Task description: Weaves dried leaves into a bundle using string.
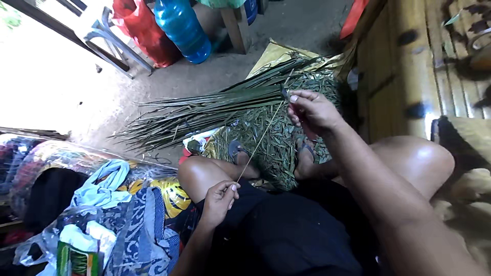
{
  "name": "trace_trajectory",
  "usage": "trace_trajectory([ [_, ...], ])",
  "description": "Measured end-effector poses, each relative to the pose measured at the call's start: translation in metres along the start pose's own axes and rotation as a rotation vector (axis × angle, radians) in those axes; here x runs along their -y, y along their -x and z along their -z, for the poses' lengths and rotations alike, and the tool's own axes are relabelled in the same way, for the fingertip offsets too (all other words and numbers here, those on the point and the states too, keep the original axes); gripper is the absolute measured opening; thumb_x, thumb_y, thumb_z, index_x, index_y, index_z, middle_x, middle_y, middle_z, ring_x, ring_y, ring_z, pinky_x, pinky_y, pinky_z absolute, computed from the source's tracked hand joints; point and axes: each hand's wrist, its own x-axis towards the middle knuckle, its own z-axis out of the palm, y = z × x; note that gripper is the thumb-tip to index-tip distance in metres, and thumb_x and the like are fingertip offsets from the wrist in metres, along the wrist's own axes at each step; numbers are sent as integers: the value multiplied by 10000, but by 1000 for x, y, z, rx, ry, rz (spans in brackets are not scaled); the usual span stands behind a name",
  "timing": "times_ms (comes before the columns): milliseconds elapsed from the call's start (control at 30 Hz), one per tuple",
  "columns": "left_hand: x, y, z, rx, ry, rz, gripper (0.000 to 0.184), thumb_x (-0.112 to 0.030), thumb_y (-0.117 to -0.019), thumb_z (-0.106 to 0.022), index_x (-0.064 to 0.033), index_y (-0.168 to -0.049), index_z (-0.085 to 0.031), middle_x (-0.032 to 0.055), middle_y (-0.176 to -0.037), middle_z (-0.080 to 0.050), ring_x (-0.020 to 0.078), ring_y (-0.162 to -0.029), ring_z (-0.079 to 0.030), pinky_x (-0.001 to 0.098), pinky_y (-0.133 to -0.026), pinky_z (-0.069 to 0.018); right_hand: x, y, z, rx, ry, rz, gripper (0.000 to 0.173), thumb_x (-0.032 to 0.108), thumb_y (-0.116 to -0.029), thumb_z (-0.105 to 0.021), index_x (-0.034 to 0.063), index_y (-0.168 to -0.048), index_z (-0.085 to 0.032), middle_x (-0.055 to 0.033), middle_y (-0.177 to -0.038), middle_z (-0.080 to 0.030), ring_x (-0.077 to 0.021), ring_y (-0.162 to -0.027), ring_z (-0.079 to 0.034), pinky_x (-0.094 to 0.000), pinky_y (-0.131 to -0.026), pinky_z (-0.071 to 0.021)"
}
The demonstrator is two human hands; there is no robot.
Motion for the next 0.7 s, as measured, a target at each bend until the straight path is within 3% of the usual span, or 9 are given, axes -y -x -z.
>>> trace_trajectory([
  [167,-3,5,6,11,-14,-22,188,-81,-1037,-550,2,-1084,-711,-13,-745,-664,5,-514,-501,157,-468,-430,5,-4,6,24,7,17,272,136,-1072,-479,65,-1292,-623,-11,-750,-640,-73,-542,-583,-215,-493,-522],
  [367,-2,6,9,27,-58,13,199,-77,-1043,-530,0,-1078,-710,-16,-732,-643,16,-515,-499,161,-471,-431,-18,-7,7,-25,52,3,406,107,-1069,-486,76,-1472,-523,-39,-792,-636,-92,-555,-580,-235,-505,-525],
  [567,6,22,25,-24,-151,193,224,-89,-1039,-497,-14,-1041,-708,-26,-694,-629,26,-486,-500,175,-452,-432,-23,-15,44,-407,73,-82,372,214,-1091,-476,113,-1447,-506,37,-796,-602,-53,-551,-555,-212,-506,-507],
  [700,1,11,15,-44,-73,183,247,-110,-1069,-457,5,-1064,-676,4,-716,-647,51,-480,-521,199,-456,-466,-25,4,-1,-168,158,-144,360,190,-1083,-495,74,-1420,-547,-21,-815,-648,-92,-582,-592,-251,-529,-534],
])
